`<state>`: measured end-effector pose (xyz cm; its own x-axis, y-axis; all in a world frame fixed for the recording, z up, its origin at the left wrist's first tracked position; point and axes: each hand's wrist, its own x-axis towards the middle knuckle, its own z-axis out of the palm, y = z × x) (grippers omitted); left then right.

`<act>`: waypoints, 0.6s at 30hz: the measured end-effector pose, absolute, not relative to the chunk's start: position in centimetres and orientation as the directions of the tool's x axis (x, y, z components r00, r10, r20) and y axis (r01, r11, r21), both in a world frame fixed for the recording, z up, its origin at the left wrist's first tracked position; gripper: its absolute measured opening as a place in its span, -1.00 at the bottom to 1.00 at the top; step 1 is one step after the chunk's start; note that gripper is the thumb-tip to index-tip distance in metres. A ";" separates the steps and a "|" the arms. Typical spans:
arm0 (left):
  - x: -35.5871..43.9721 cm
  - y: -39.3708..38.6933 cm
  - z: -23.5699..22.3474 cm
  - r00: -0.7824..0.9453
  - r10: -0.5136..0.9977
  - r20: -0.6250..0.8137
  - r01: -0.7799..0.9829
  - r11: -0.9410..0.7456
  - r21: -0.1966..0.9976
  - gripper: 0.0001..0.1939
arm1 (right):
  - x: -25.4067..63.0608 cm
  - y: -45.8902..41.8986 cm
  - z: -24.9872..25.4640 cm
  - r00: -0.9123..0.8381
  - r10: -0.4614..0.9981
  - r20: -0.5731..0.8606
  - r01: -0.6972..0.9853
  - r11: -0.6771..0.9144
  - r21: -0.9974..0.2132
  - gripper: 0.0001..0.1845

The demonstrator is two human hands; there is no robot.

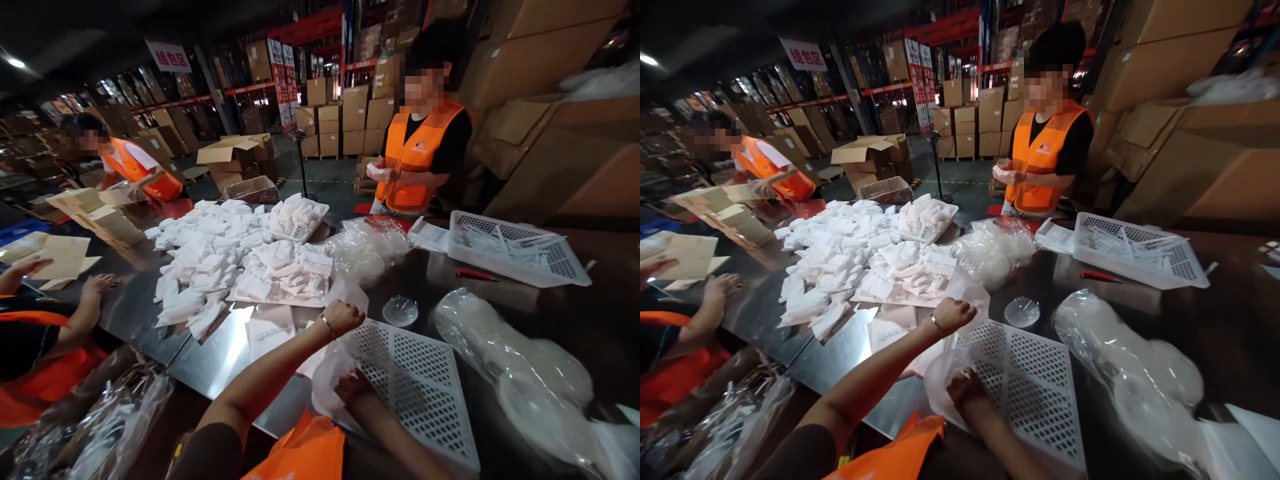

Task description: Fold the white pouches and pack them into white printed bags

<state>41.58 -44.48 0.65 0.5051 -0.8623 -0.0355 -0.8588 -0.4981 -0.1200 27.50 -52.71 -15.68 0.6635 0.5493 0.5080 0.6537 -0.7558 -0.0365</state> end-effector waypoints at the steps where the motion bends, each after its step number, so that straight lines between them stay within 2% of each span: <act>1: 41.6 -44.5 1.3 0.531 -0.847 -0.001 -0.842 -0.527 -0.116 -0.78 | 27.8 -52.7 -16.0 0.675 0.519 0.524 0.631 -0.774 -0.046 -0.64; 5: 41.3 -45.1 2.6 0.587 -0.803 0.100 -0.802 -0.594 -0.061 -0.75 | 27.3 -53.7 -16.1 0.677 0.423 0.602 0.593 -0.799 -0.106 -0.66; 9: 40.3 -46.5 -0.8 0.479 -0.878 -0.013 -0.877 -0.478 -0.047 -0.76 | 23.7 -57.6 -16.2 0.679 0.334 0.654 0.570 -0.801 -0.182 -0.62; 11: 39.6 -47.0 -3.8 0.400 -0.913 -0.072 -0.916 -0.399 -0.033 -0.79 | 21.5 -60.2 -16.9 0.700 0.227 0.677 0.509 -0.823 -0.251 -0.50; 14: 38.4 -47.2 -7.8 0.320 -0.940 -0.115 -0.947 -0.322 -0.004 -0.80 | 19.1 -63.3 -17.9 0.705 -0.057 0.707 0.300 -0.879 -0.371 -0.20; 15: 38.0 -47.2 -8.7 0.305 -0.946 -0.107 -0.951 -0.308 0.008 -0.80 | 18.8 -63.9 -18.0 0.703 -0.088 0.706 0.279 -0.879 -0.387 -0.17; 16: 37.7 -47.1 -9.4 0.294 -0.952 -0.081 -0.955 -0.297 0.022 -0.79 | 18.7 -64.2 -18.0 0.711 -0.052 0.701 0.315 -0.868 -0.383 -0.18; 18: 37.1 -46.7 -10.1 0.280 -0.960 0.000 -0.958 -0.280 0.060 -0.76 | 19.3 -64.1 -17.5 0.726 0.161 0.669 0.496 -0.795 -0.348 -0.25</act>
<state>37.15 -46.66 -10.09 0.2802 -0.9599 0.0003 -0.9582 -0.2797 0.0598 19.28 -64.14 -17.46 0.7259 0.1605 0.6688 0.4963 -0.7955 -0.3477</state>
